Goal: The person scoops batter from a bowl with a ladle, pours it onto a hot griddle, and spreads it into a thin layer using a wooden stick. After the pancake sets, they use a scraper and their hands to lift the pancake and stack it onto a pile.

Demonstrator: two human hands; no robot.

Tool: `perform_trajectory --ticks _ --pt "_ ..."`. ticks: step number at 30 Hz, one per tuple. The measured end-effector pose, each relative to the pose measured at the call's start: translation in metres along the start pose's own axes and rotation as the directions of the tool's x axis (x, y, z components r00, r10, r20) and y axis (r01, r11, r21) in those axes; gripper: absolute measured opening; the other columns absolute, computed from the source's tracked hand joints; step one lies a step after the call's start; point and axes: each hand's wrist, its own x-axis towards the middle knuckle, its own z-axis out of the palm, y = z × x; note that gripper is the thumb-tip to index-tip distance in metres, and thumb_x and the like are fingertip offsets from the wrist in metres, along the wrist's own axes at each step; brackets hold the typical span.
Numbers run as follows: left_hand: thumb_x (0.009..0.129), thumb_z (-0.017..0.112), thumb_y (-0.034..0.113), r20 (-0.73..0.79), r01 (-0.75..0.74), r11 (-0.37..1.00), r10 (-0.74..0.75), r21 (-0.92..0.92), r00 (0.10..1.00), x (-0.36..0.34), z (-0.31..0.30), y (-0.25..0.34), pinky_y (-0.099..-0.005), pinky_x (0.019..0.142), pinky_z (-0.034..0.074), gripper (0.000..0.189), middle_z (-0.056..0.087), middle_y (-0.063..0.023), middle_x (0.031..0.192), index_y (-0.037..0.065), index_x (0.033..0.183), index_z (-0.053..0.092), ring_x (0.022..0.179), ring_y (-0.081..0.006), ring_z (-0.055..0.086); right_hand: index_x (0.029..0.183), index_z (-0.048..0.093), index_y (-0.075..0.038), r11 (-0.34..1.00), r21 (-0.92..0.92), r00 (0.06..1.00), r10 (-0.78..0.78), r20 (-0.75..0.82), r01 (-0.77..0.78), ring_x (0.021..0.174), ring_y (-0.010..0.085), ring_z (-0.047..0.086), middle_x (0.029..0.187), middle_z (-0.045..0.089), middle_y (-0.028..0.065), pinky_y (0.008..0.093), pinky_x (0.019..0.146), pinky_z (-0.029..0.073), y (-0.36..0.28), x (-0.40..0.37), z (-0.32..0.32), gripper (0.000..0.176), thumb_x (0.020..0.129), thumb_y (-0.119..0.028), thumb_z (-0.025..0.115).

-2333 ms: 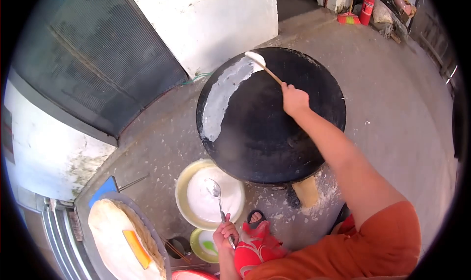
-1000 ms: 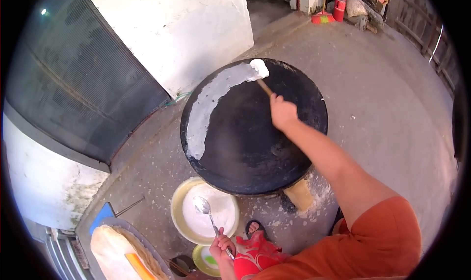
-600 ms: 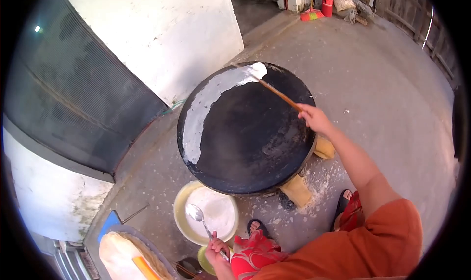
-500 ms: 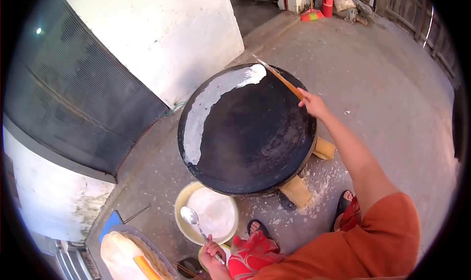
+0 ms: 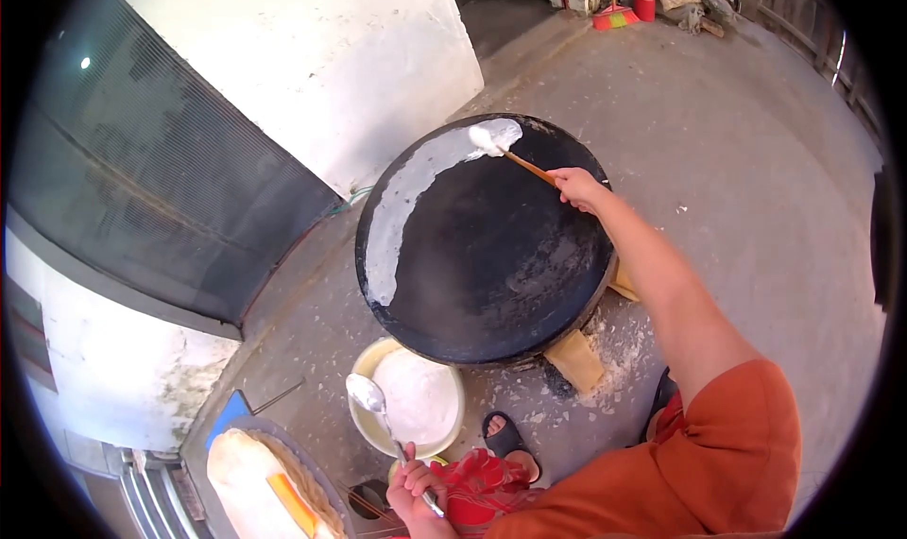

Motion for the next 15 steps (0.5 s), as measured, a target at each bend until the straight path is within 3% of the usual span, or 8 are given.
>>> perform_trajectory --ticks 2,3,6,8,11,13,14,15 --pt "0.085 0.036 0.010 -0.026 0.031 0.999 -0.031 -0.011 0.999 0.002 0.008 -0.011 -0.0198 0.038 0.033 0.033 0.042 -0.0010 0.060 -0.010 0.109 0.048 0.045 -0.0081 0.039 0.112 0.058 -0.018 0.967 -0.140 0.971 -0.225 -0.087 0.211 0.052 0.0091 0.047 0.070 0.057 0.0019 0.0234 0.042 0.036 0.014 0.010 -0.002 0.032 0.086 -0.013 0.041" --pt "0.086 0.037 0.012 -0.028 0.046 0.999 -0.046 -0.004 0.999 0.003 0.007 -0.013 -0.0202 0.040 0.034 0.033 0.043 -0.0021 0.062 -0.009 0.109 0.048 0.046 -0.0088 0.039 0.112 0.058 -0.018 0.967 -0.142 0.970 -0.227 -0.083 0.213 0.052 0.0091 0.047 0.070 0.057 0.0019 0.0234 0.042 0.036 0.020 0.017 0.003 0.032 0.086 -0.013 0.041" --pt "0.089 0.033 0.014 -0.076 -0.013 0.998 0.017 0.055 0.997 0.004 0.009 -0.019 -0.0204 0.037 0.034 0.034 0.044 -0.0015 0.061 -0.009 0.108 0.047 0.044 -0.0084 0.039 0.109 0.059 -0.008 0.933 -0.139 0.931 -0.348 -0.111 0.332 0.076 0.0146 0.058 0.090 0.063 0.0069 0.0242 0.070 0.044 0.032 0.029 0.022 0.030 0.083 -0.009 0.044" --pt "0.090 0.033 0.016 -0.088 -0.032 0.998 0.036 0.055 0.995 0.005 0.007 -0.017 -0.0205 0.037 0.033 0.035 0.044 -0.0015 0.061 -0.009 0.108 0.049 0.044 -0.0083 0.038 0.109 0.059 -0.017 0.902 -0.314 0.945 -0.325 -0.039 0.297 0.092 0.0261 0.058 0.100 0.061 0.0122 0.0322 0.079 0.044 0.024 0.021 0.042 0.032 0.080 -0.018 0.045" --pt "0.090 0.032 0.017 -0.075 -0.060 0.996 0.065 0.067 0.995 0.006 0.005 -0.015 -0.0203 0.037 0.033 0.035 0.044 -0.0017 0.061 -0.008 0.107 0.049 0.044 -0.0085 0.038 0.109 0.059 -0.021 0.893 -0.395 0.975 -0.221 0.028 0.213 0.094 0.0255 0.057 0.102 0.060 0.0098 0.0333 0.079 0.044 -0.003 -0.035 0.030 0.032 0.081 -0.019 0.045" --pt "0.089 0.033 0.016 -0.040 -0.035 0.997 0.037 0.066 0.998 0.004 0.003 -0.012 -0.0212 0.038 0.033 0.033 0.044 -0.0033 0.064 -0.007 0.108 0.049 0.046 -0.0099 0.039 0.109 0.059 -0.023 0.833 -0.528 0.932 -0.306 -0.195 0.164 0.094 0.0241 0.057 0.103 0.060 0.0085 0.0331 0.079 0.045 0.001 -0.058 0.013 0.031 0.081 -0.021 0.045" --pt "0.089 0.033 0.016 -0.038 -0.036 0.998 0.038 0.059 0.999 0.003 0.002 -0.013 -0.0212 0.038 0.033 0.033 0.044 -0.0033 0.064 -0.007 0.108 0.049 0.046 -0.0099 0.039 0.109 0.059 -0.023 0.883 -0.468 0.897 -0.239 -0.371 0.041 0.094 0.0234 0.058 0.102 0.061 0.0087 0.0316 0.079 0.045 0.007 -0.063 0.006 0.028 0.083 -0.022 0.046" --pt "0.089 0.033 0.016 -0.065 -0.053 0.995 0.059 0.084 0.996 0.002 0.003 -0.014 -0.0211 0.037 0.033 0.033 0.044 -0.0032 0.062 -0.007 0.107 0.049 0.045 -0.0095 0.039 0.108 0.059 -0.021 0.916 -0.394 0.904 -0.231 -0.360 0.077 0.094 0.0234 0.058 0.102 0.061 0.0094 0.0316 0.079 0.045 0.024 -0.054 0.003 0.028 0.083 -0.021 0.047"
